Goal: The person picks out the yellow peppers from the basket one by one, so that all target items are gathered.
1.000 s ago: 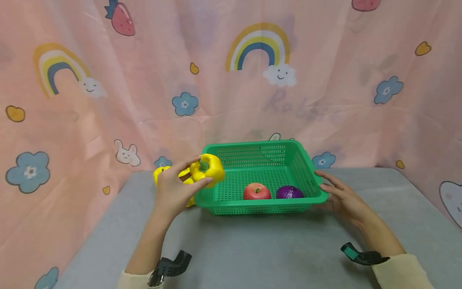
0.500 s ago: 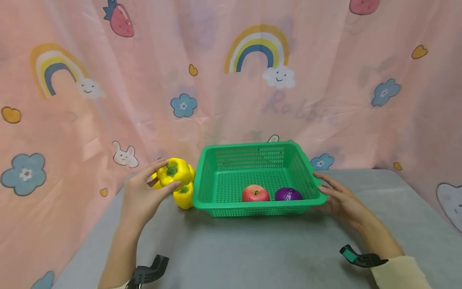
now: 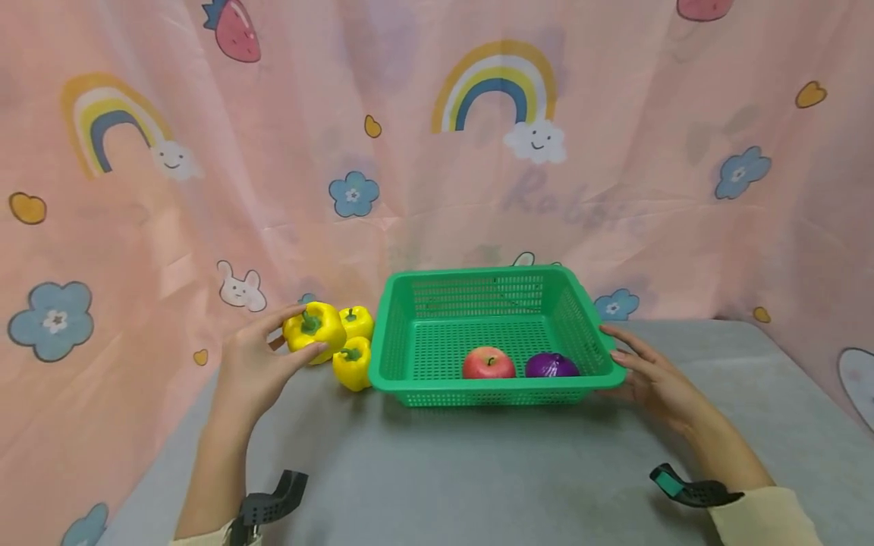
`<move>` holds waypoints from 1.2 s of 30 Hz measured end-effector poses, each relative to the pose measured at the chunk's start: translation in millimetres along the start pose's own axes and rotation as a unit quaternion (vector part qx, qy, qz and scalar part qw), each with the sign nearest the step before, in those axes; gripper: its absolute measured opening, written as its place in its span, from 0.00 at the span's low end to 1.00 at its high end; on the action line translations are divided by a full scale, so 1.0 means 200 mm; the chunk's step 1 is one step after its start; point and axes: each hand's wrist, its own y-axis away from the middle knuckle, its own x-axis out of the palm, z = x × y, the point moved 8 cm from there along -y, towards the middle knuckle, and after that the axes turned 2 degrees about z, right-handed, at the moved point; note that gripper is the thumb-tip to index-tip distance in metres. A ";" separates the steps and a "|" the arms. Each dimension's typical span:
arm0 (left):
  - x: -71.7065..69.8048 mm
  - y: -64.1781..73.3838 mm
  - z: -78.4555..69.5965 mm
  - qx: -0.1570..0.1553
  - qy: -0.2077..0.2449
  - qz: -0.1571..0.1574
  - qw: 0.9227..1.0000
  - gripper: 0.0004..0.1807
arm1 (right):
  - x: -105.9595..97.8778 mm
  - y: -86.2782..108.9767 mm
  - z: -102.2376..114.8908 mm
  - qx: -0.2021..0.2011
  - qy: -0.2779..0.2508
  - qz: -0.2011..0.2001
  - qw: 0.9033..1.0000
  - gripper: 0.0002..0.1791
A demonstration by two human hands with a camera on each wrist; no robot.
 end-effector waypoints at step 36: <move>0.09 -0.04 0.38 -0.091 -0.053 0.099 0.989 0.34 | 0.00 0.00 0.00 -0.007 -0.019 0.008 1.000 0.26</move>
